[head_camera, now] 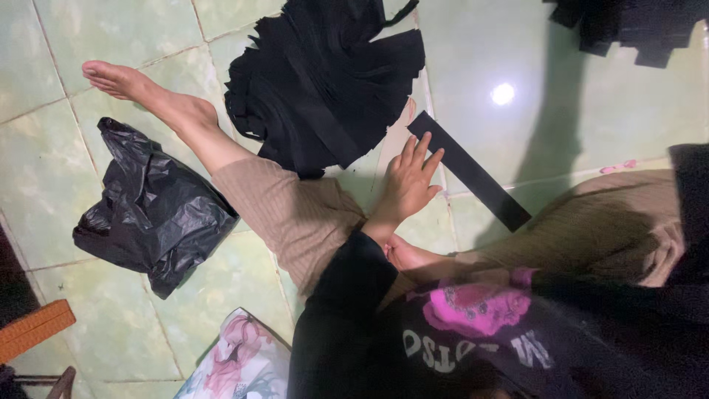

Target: The person sits on the floor and uses a white marker to trace the outline of a cardboard template onto stacked black fabric pieces. The person repeatedly places the template, marks the fabric, and moves the template to the next piece.

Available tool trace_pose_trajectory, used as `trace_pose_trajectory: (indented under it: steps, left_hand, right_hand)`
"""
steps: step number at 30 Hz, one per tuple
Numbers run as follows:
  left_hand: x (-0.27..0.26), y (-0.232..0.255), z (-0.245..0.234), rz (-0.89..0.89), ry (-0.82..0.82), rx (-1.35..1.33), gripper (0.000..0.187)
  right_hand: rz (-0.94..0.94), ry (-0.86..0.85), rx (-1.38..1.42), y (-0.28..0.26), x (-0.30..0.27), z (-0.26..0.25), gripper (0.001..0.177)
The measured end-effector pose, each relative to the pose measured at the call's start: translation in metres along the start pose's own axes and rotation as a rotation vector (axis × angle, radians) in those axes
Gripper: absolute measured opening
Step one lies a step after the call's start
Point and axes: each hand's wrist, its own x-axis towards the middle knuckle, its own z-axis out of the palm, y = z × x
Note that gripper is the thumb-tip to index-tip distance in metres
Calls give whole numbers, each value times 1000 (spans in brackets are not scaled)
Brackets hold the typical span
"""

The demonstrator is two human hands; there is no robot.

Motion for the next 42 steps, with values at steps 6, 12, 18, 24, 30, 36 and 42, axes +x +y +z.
trace_pose_trajectory:
  steps: [6, 12, 18, 24, 30, 36, 42]
  left_hand:
    - [0, -2, 7, -5, 1, -32, 83]
    - [-2, 5, 12, 1, 62, -16, 79]
    - [-6, -1, -16, -266, 164, 73, 79]
    - [-38, -4, -27, -562, -13, 122, 85]
    - [-43, 2, 10, -593, 119, 133, 69]
    - [-46, -2, 24, -657, 253, -137, 58]
    - [-37, 4, 5, -812, 132, -255, 64]
  right_hand:
    - [18, 222, -157, 37, 33, 43, 33]
    - [-278, 259, -183, -7, 8, 65, 22]
    - [-386, -123, 279, -154, -76, 33, 39]
    - [-356, 24, 108, -189, -93, 36, 42]
    - [-191, 152, 109, -177, -86, 62, 40]
    - [-295, 127, 113, -182, -101, 70, 35]
    - [-322, 136, 156, -186, -107, 55, 32]
